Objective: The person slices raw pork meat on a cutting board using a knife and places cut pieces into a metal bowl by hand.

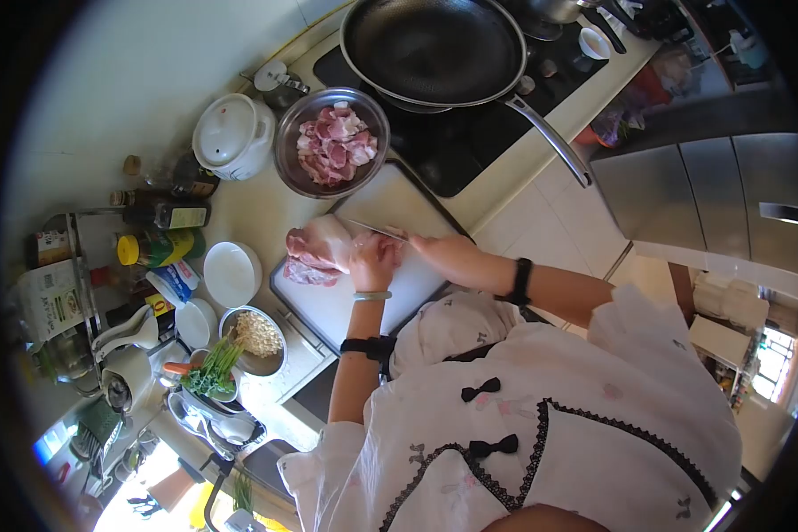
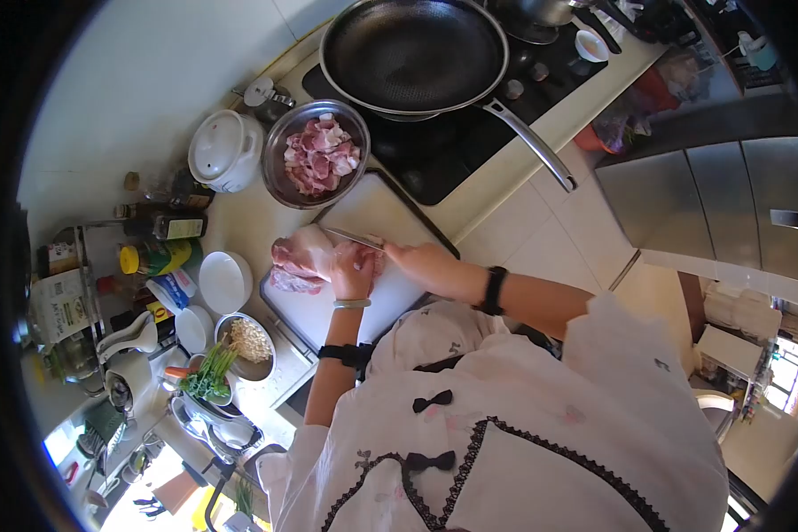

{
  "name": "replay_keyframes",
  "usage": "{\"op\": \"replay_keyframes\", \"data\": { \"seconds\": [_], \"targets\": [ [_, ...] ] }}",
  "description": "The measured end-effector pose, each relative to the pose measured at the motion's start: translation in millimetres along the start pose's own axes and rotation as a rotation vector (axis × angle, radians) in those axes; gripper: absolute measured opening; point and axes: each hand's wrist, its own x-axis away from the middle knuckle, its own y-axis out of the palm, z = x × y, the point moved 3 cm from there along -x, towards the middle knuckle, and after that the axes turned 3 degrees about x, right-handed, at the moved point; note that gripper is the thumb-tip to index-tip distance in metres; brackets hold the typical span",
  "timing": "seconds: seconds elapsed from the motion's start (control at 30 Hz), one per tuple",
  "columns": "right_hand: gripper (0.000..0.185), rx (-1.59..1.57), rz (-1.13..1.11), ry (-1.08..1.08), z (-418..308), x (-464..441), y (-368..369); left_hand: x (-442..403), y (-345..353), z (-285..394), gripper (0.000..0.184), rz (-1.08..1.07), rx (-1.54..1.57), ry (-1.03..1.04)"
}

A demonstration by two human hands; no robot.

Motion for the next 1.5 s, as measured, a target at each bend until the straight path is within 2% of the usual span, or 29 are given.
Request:
{"op": "replay_keyframes", "data": {
  "seconds": [0.1, 0.2, 0.27, 0.3, 0.4, 0.47, 0.6, 0.67, 0.7, 0.87, 1.0, 1.1, 1.2, 1.33, 1.43, 1.5],
  "targets": [
    [0.026, 0.104, 0.004, 0.049, 6.4, 27.9, 7.3, 3.0, 1.9, 0.4, 0.009, 0.056, 0.022, 0.067],
    [0.025, 0.024, 0.031, 0.007, -0.5, -5.1, 12.3, 8.4, 9.2, -6.4, 0.009, 0.115, 0.015, 0.078],
    [0.024, 0.007, 0.024, -0.004, -14.4, -40.4, 10.6, 15.3, 17.1, -17.4, 0.01, -0.084, -0.013, -0.138],
    [0.024, -0.007, 0.014, -0.014, -19.7, -49.1, 9.3, 16.3, 16.0, -17.5, 0.01, -0.082, -0.021, -0.132],
    [0.021, -0.002, 0.047, -0.067, -22.6, -44.5, 0.2, 10.9, 12.5, -17.2, 0.013, -0.072, -0.077, -0.066],
    [0.02, 0.013, 0.05, -0.036, -6.0, -25.6, 10.4, 8.3, 5.7, -10.8, 0.019, 0.086, -0.063, 0.068],
    [0.02, 0.144, -0.024, -0.03, 15.7, 12.0, -3.0, 6.7, 2.9, -6.2, 0.02, 0.138, -0.028, 0.144],
    [0.02, 0.115, -0.051, 0.01, 7.1, 15.1, -20.3, 9.7, 0.5, -9.6, 0.019, 0.073, 0.12, -0.137],
    [0.022, 0.09, -0.072, 0.046, 3.9, 15.4, -28.3, 11.2, 0.3, -11.9, 0.019, 0.071, 0.12, -0.14],
    [0.022, 0.078, -0.13, 0.044, -14.5, 24.5, -29.2, 14.5, -1.6, -16.1, 0.02, 0.126, 0.105, 0.052],
    [0.021, -0.013, -0.177, 0.131, -5.7, 27.4, -9.8, 10.9, -0.1, -13.7, 0.021, 0.12, 0.028, 0.074],
    [0.029, 0.036, -0.066, 0.029, -8.4, 22.7, -13.4, 5.8, 0.3, -9.2, 0.021, 0.074, 0.003, 0.074],
    [0.029, -0.009, -0.181, 0.043, -19.9, -17.9, -18.8, 6.5, 3.3, -10.1, 0.017, 0.046, 0.053, 0.046],
    [0.031, -0.075, -0.111, 0.043, -18.1, -35.3, -2.7, 5.5, -3.7, -8.6, 0.013, 0.052, 0.042, 0.036],
    [0.034, -0.145, -0.173, 0.138, -9.9, -9.0, -8.9, 2.6, -4.5, -4.0, 0.011, 0.047, 0.076, 0.058],
    [0.034, -0.097, -0.336, 0.215, -2.7, 16.3, -8.2, 7.2, -4.8, -3.6, 0.012, 0.048, 0.094, 0.082]
  ]
}}
